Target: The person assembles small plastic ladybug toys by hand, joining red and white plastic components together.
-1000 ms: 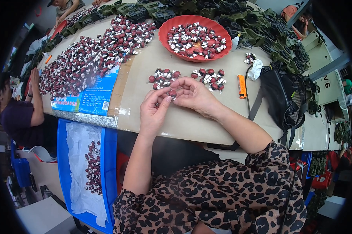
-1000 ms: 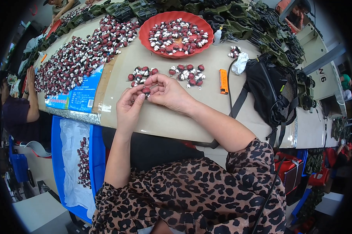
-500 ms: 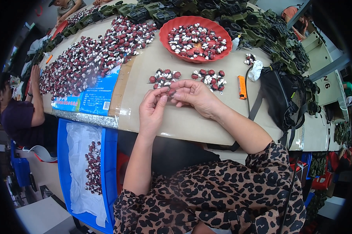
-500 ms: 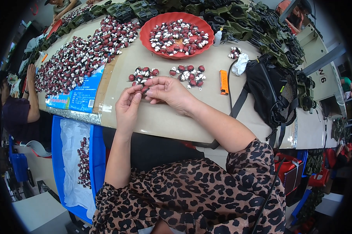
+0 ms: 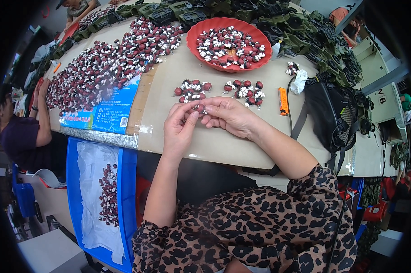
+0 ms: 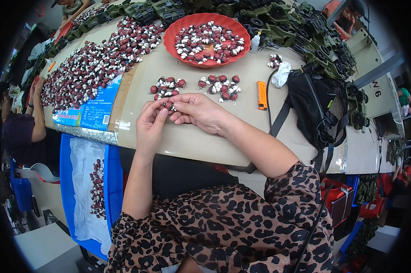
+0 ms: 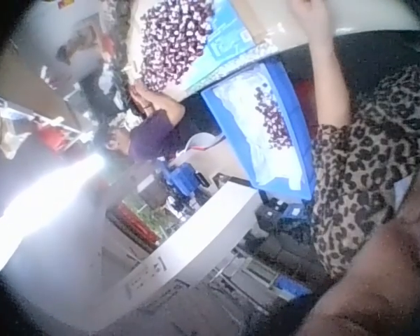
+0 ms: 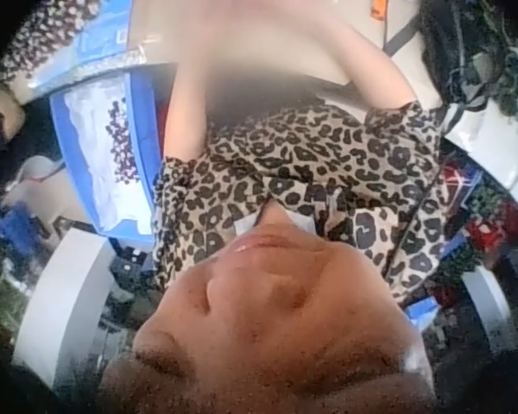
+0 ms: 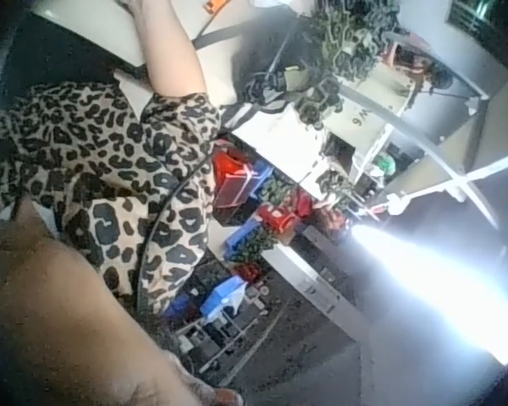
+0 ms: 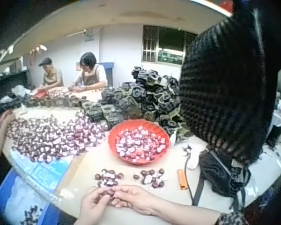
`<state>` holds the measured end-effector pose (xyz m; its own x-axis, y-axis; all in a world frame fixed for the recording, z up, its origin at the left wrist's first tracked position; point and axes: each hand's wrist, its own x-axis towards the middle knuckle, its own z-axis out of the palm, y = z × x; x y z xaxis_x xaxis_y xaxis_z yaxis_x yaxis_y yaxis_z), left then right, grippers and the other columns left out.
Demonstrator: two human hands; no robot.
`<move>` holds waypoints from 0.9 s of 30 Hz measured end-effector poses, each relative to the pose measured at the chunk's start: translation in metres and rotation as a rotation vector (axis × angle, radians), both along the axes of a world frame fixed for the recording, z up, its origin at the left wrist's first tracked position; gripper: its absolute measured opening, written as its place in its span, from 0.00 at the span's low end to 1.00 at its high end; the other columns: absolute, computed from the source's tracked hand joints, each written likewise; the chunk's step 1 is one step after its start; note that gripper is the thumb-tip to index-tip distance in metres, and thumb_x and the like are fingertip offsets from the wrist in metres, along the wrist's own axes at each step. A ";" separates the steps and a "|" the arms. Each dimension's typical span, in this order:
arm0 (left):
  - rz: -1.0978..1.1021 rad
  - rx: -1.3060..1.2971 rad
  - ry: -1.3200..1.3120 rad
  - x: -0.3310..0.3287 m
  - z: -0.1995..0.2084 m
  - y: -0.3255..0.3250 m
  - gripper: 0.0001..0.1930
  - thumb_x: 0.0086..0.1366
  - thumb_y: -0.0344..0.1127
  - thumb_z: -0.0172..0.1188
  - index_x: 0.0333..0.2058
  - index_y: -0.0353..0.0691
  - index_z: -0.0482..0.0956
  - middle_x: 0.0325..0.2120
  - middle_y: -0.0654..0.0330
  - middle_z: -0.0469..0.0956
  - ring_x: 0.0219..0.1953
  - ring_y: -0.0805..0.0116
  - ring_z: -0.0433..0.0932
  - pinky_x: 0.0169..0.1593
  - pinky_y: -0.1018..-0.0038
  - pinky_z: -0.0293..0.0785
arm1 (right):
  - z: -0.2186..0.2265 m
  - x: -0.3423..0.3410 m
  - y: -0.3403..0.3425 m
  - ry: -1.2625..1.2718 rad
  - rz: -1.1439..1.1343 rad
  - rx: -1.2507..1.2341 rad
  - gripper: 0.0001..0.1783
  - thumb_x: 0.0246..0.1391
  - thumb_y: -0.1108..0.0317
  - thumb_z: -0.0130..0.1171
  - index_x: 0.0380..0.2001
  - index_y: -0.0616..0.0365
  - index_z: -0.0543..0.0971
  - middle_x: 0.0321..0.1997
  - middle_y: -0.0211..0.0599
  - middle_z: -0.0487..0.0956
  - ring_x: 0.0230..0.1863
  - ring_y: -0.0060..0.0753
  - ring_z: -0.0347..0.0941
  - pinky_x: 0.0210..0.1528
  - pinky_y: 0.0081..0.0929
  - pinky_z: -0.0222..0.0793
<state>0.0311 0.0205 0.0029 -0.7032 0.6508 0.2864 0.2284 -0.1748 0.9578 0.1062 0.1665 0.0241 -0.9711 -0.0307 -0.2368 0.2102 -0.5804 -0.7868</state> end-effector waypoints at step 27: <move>0.030 0.612 -0.740 -0.016 -0.002 -0.014 0.14 0.63 0.43 0.42 0.30 0.38 0.68 0.26 0.59 0.67 0.17 0.75 0.61 0.17 0.82 0.55 | -0.009 -0.008 -0.024 0.468 -0.210 1.452 0.16 0.47 0.67 0.54 0.42 0.54 0.71 0.31 0.36 0.71 0.28 0.33 0.71 0.31 0.29 0.67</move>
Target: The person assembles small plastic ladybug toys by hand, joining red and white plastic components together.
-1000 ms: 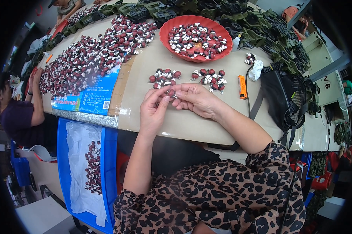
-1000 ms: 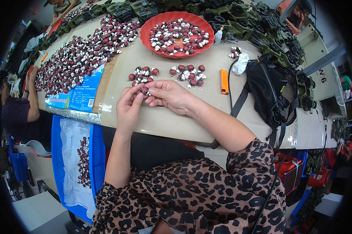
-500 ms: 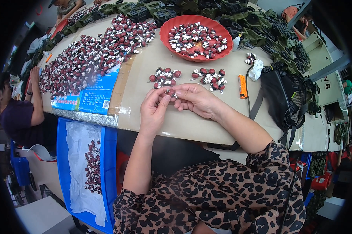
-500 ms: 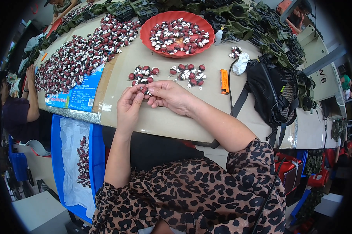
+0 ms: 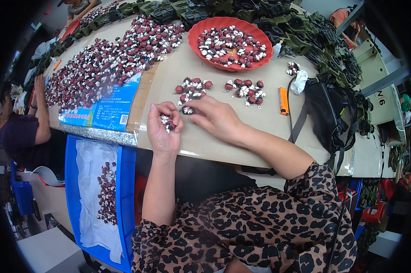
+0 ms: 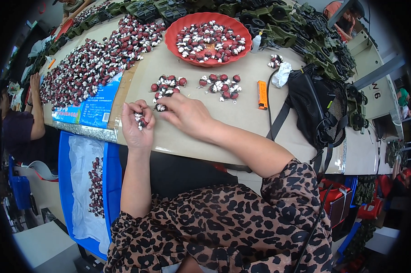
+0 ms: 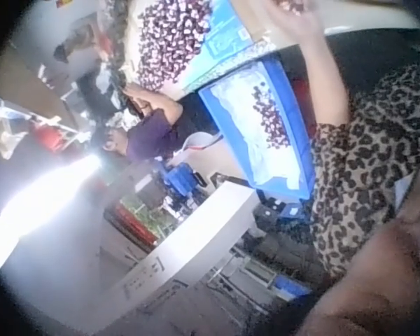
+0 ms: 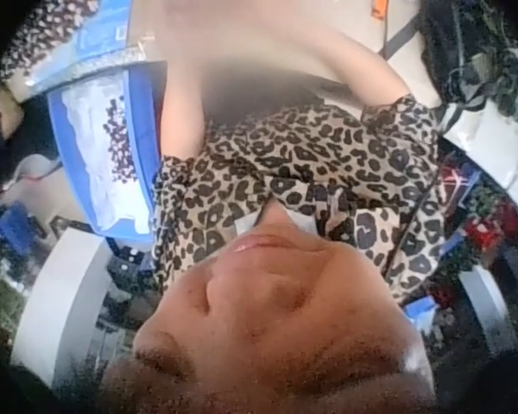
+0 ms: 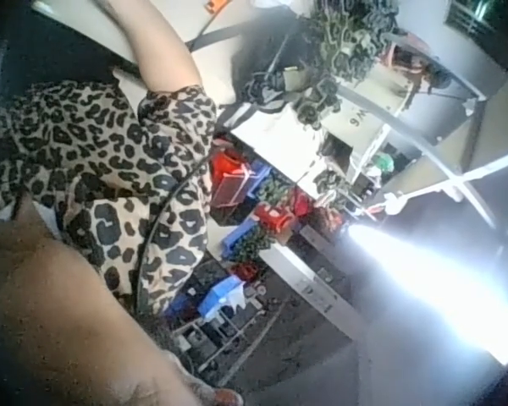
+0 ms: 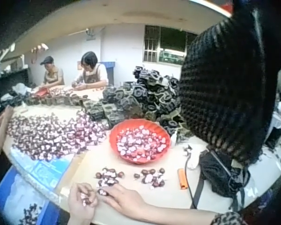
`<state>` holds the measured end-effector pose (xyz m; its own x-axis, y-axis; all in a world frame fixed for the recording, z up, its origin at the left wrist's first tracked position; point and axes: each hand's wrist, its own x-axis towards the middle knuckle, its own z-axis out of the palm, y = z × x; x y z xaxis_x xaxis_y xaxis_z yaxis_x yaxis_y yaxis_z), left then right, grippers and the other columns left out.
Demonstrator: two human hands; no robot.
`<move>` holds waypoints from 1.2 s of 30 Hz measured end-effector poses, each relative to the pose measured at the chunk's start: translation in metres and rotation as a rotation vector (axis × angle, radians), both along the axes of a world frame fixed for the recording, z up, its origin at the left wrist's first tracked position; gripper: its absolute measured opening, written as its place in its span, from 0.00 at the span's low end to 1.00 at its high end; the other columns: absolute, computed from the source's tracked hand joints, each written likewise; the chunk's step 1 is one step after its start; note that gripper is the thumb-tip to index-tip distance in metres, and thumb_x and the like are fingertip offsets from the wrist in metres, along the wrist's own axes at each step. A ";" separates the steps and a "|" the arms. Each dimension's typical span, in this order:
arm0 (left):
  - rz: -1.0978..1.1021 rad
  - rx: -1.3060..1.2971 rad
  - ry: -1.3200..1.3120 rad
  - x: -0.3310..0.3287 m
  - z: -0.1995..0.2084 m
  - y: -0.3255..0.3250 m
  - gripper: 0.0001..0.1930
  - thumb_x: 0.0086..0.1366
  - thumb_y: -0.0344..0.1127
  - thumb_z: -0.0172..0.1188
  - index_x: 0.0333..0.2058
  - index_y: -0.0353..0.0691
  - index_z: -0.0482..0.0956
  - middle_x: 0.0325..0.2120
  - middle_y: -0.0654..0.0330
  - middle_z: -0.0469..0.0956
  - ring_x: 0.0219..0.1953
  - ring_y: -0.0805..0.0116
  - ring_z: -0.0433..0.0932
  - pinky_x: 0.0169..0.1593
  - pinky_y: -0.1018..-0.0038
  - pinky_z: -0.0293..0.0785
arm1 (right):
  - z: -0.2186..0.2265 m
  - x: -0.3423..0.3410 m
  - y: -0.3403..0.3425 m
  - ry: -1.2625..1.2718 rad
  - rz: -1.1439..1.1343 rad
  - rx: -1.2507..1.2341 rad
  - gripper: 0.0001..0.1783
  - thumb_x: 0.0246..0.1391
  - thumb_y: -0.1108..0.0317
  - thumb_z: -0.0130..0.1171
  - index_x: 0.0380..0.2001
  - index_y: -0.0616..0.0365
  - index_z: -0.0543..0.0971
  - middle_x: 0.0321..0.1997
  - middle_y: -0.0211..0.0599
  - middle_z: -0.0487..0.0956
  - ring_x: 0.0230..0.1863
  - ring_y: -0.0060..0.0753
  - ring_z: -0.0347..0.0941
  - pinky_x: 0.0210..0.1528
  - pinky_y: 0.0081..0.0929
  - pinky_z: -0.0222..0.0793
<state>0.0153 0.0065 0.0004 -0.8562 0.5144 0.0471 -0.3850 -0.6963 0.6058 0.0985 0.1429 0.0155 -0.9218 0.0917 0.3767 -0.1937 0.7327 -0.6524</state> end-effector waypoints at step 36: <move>0.009 -0.596 0.595 0.016 0.002 0.012 0.09 0.61 0.29 0.47 0.37 0.35 0.74 0.25 0.67 0.64 0.21 0.84 0.60 0.25 0.87 0.57 | 0.007 0.006 0.007 -0.446 0.036 -0.996 0.09 0.49 0.71 0.54 0.34 0.62 0.69 0.25 0.29 0.73 0.22 0.15 0.69 0.20 0.11 0.64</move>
